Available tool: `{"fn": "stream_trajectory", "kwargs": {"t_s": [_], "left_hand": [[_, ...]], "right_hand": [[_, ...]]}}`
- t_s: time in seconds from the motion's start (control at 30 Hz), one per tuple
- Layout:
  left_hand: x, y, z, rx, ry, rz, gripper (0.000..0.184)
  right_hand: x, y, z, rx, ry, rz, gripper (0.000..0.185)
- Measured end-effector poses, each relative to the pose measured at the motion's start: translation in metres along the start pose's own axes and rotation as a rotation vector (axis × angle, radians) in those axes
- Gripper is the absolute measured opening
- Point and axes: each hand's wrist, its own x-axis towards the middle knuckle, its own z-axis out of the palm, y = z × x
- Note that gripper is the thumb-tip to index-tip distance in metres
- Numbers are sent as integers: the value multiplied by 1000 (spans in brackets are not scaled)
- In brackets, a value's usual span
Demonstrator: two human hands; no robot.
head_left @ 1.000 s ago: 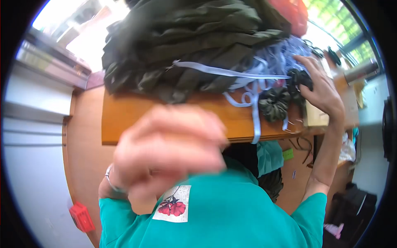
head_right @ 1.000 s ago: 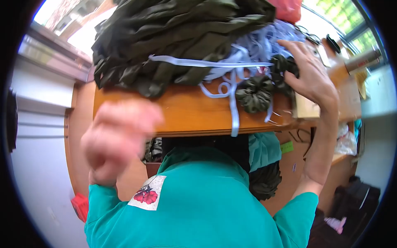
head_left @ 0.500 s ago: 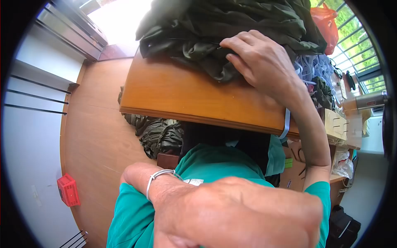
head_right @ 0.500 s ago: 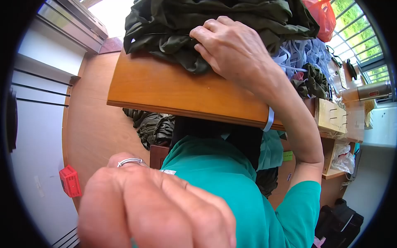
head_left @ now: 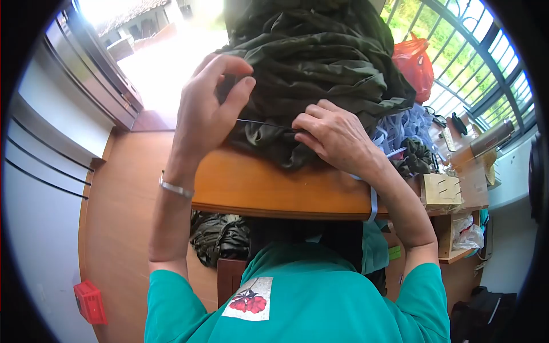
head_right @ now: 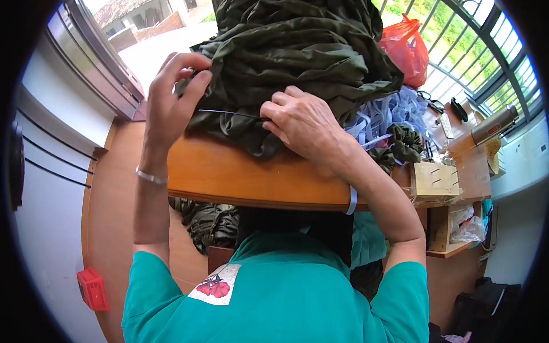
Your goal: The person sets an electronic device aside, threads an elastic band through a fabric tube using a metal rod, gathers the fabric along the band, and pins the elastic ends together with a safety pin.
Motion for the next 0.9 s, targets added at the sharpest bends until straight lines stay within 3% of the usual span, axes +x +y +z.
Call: {"fn": "stream_trajectory", "kwargs": {"t_s": [0.13,0.23,0.27,0.3,0.37,0.4,0.43,0.47,0.5,0.57,0.67,0.77,0.83,0.9], "left_hand": [[30,-40,28,333,-74,-3,20],[43,-52,29,373,-194,-121,20],[43,-53,29,330,-82,-51,15],[45,-59,22,260,7,70,12],[38,-48,-6,-186,63,-74,17],[28,-50,-13,-440,273,-195,23],[24,-29,-37,-718,118,-92,28],[16,-26,-56,-922,128,-31,33],[8,-17,-64,-931,294,-64,30],[-9,-11,-87,-940,164,-44,27],[-41,-34,-91,-673,292,-315,24],[-76,-60,-76,-561,247,-576,13],[-100,-77,-73,-409,114,-601,13],[-110,-74,-64,-272,114,-641,14]], "right_hand": [[-20,8,-29,113,16,105,11],[-40,16,-45,247,44,184,10],[-47,18,-51,326,43,214,10],[-54,19,-58,406,42,244,9],[-68,20,-74,596,69,343,10],[-75,19,-80,691,112,394,11],[-82,20,-83,788,152,443,12],[-89,25,-84,879,233,422,13],[-94,28,-88,919,276,442,13],[-100,40,-84,979,370,428,15],[-103,55,-75,921,358,468,19],[-101,53,-64,778,254,574,19],[-99,47,-58,732,208,572,19],[-98,44,-51,713,188,562,18]]}}
